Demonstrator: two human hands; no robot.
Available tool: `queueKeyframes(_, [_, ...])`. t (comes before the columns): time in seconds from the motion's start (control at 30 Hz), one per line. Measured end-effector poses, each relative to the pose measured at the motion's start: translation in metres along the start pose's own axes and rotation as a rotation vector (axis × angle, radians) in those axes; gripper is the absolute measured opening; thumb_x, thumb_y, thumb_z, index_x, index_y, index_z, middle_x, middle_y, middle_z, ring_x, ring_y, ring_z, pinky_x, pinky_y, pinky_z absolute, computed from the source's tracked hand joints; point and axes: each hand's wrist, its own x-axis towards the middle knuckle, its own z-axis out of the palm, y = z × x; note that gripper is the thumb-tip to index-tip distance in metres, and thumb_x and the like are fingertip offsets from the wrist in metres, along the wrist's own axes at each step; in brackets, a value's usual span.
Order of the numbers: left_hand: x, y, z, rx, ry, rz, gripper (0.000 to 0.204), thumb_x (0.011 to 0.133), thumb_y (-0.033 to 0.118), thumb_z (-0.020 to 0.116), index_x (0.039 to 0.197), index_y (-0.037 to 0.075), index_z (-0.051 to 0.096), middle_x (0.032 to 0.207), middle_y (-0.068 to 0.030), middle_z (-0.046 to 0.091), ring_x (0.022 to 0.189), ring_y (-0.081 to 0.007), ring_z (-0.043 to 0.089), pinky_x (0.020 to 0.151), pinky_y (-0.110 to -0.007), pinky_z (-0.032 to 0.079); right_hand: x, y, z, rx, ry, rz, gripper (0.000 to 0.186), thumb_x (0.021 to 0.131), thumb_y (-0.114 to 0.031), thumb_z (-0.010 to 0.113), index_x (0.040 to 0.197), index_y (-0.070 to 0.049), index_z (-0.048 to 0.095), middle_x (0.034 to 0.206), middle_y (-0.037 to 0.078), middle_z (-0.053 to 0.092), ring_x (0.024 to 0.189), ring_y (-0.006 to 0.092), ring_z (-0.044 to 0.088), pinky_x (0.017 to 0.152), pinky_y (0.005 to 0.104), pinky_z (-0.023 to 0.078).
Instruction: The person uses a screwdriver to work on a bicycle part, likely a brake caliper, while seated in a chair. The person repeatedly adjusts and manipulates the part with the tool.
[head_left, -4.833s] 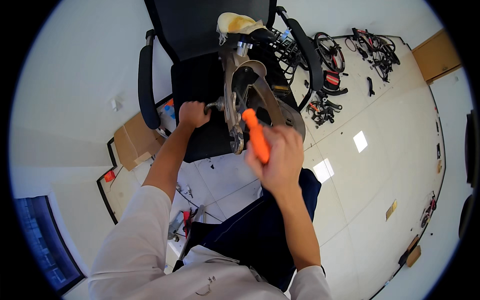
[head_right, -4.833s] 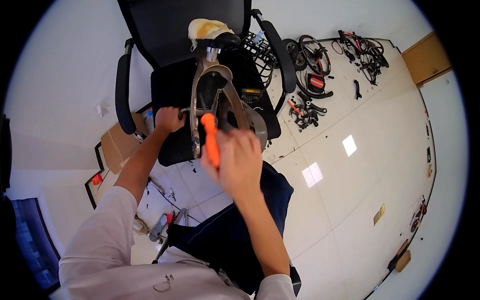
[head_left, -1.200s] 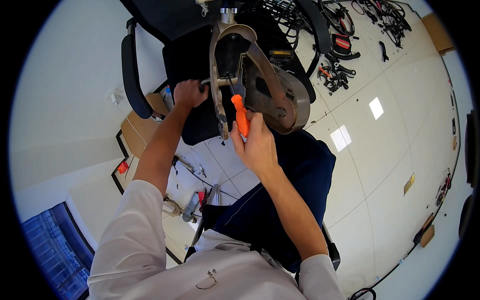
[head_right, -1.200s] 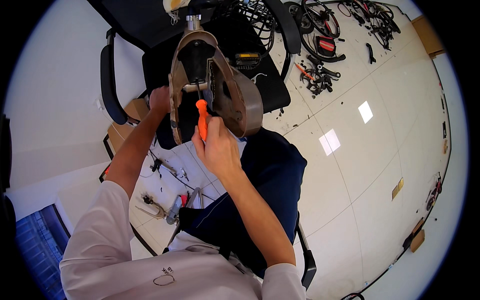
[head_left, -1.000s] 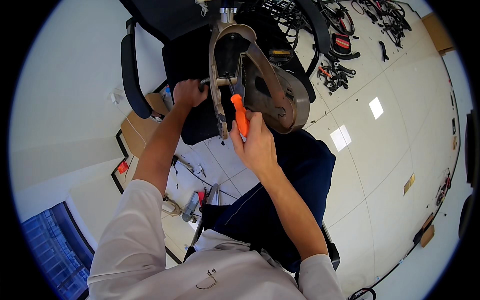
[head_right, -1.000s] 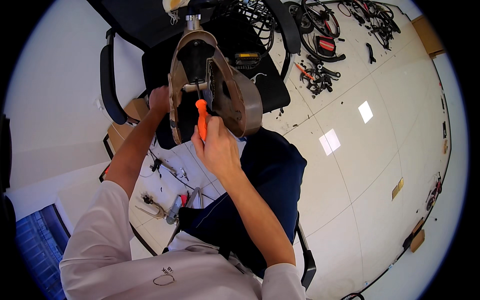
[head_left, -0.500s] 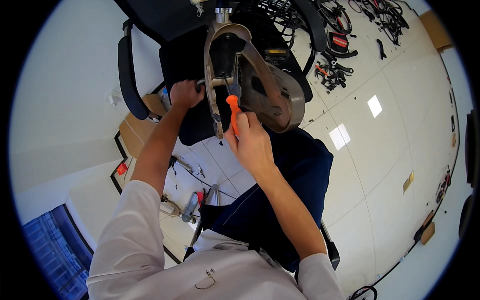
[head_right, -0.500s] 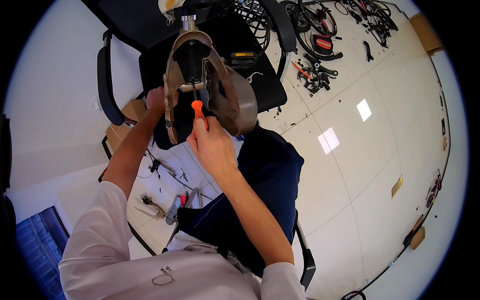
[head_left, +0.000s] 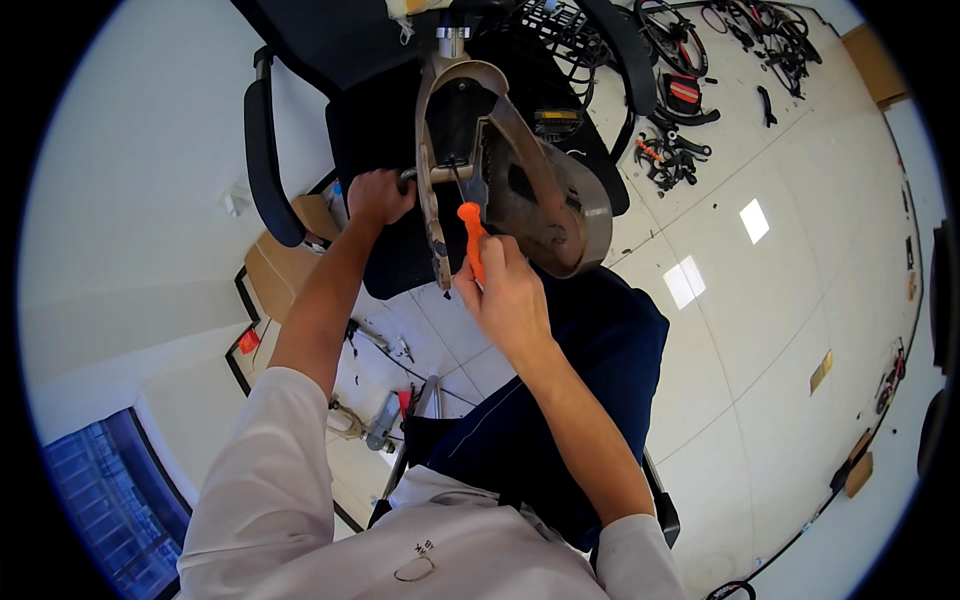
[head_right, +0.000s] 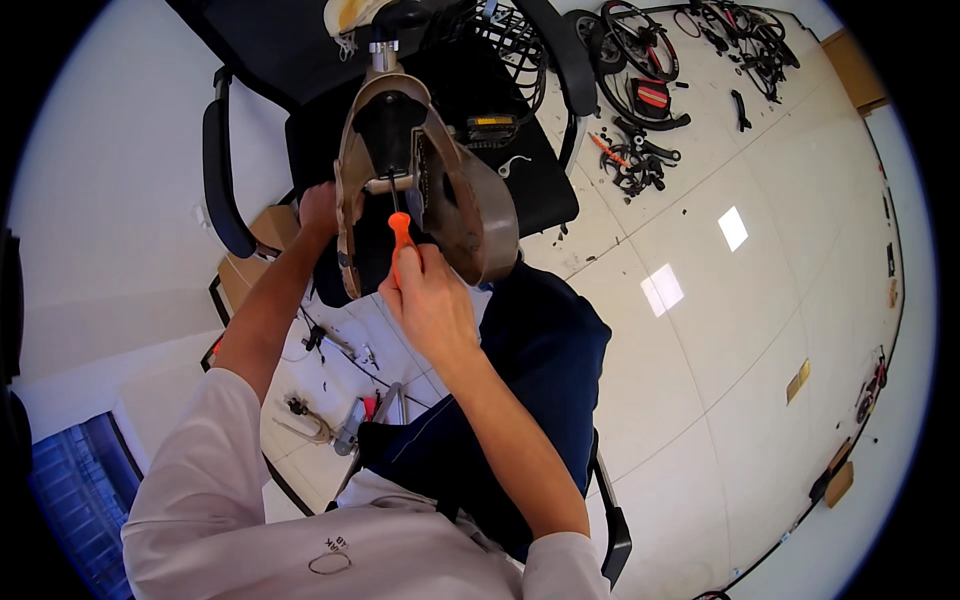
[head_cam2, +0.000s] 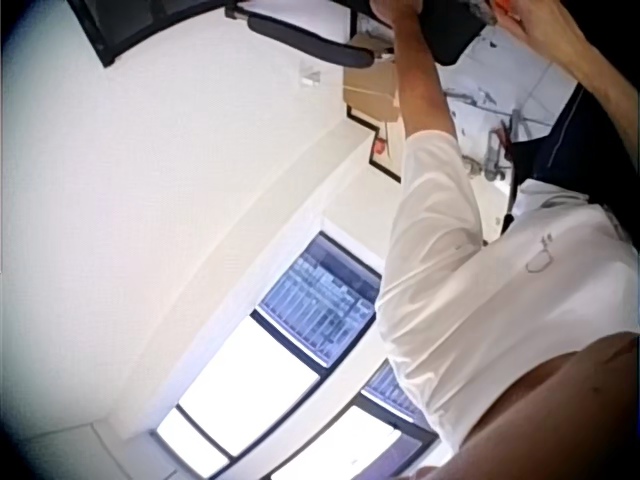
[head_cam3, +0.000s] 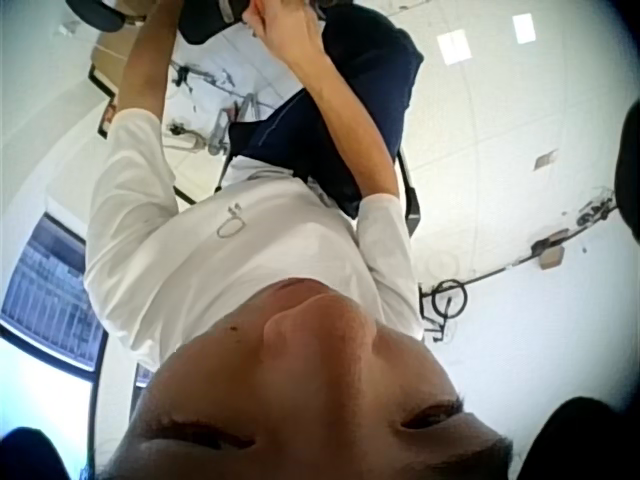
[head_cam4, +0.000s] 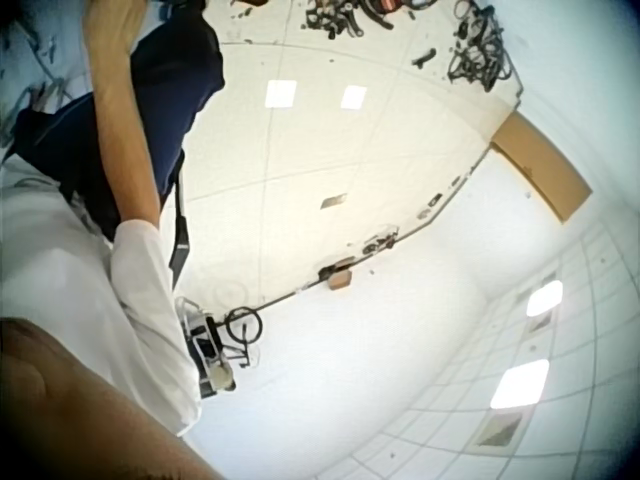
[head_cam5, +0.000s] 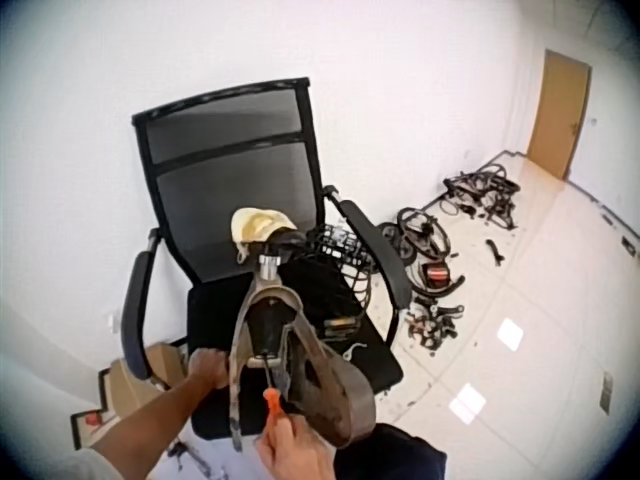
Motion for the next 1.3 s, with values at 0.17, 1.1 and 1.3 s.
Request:
queueKeyframes(0.17, [0.003, 0.001, 0.009, -0.002, 0.034, 0.001, 0.039, 0.08, 0.042, 0.056, 0.091, 0.008, 0.069, 0.089, -0.017, 0.067, 0.085, -0.0347, 0.065, 0.074, -0.045, 0.052, -0.006, 0.007, -0.005, -0.001, -0.023, 0.081, 0.04, 0.075, -0.013, 0.072, 0.106, -0.002, 0.049, 0.091, 0.019, 0.054, 0.077, 0.0396, 0.06, 0.063, 0.0439, 0.051])
queueKeyframes(1.1, [0.033, -0.011, 0.018, -0.07, 0.12, 0.137, 0.039, 0.081, 0.043, 0.057, 0.072, 0.007, 0.07, 0.073, -0.0161, 0.068, 0.071, -0.0319, 0.067, 0.066, -0.043, 0.053, 0.014, 0.004, 0.015, 0.033, 0.079, 0.067, 0.035, 0.081, -0.011, 0.068, 0.108, 0.0, 0.049, 0.09, 0.019, 0.055, 0.073, 0.0394, 0.061, 0.06, 0.0435, 0.051])
queueKeyframes(1.3, [0.03, -0.008, 0.015, -0.081, 0.114, 0.095, 0.033, 0.077, 0.039, 0.058, 0.072, 0.008, 0.07, 0.069, -0.0166, 0.067, 0.067, -0.0334, 0.066, 0.067, -0.043, 0.055, 0.013, 0.007, 0.009, 0.092, -0.013, 0.139, 0.038, 0.082, -0.01, 0.067, 0.112, 0.004, 0.047, 0.098, 0.024, 0.057, 0.084, 0.0418, 0.061, 0.07, 0.0422, 0.05])
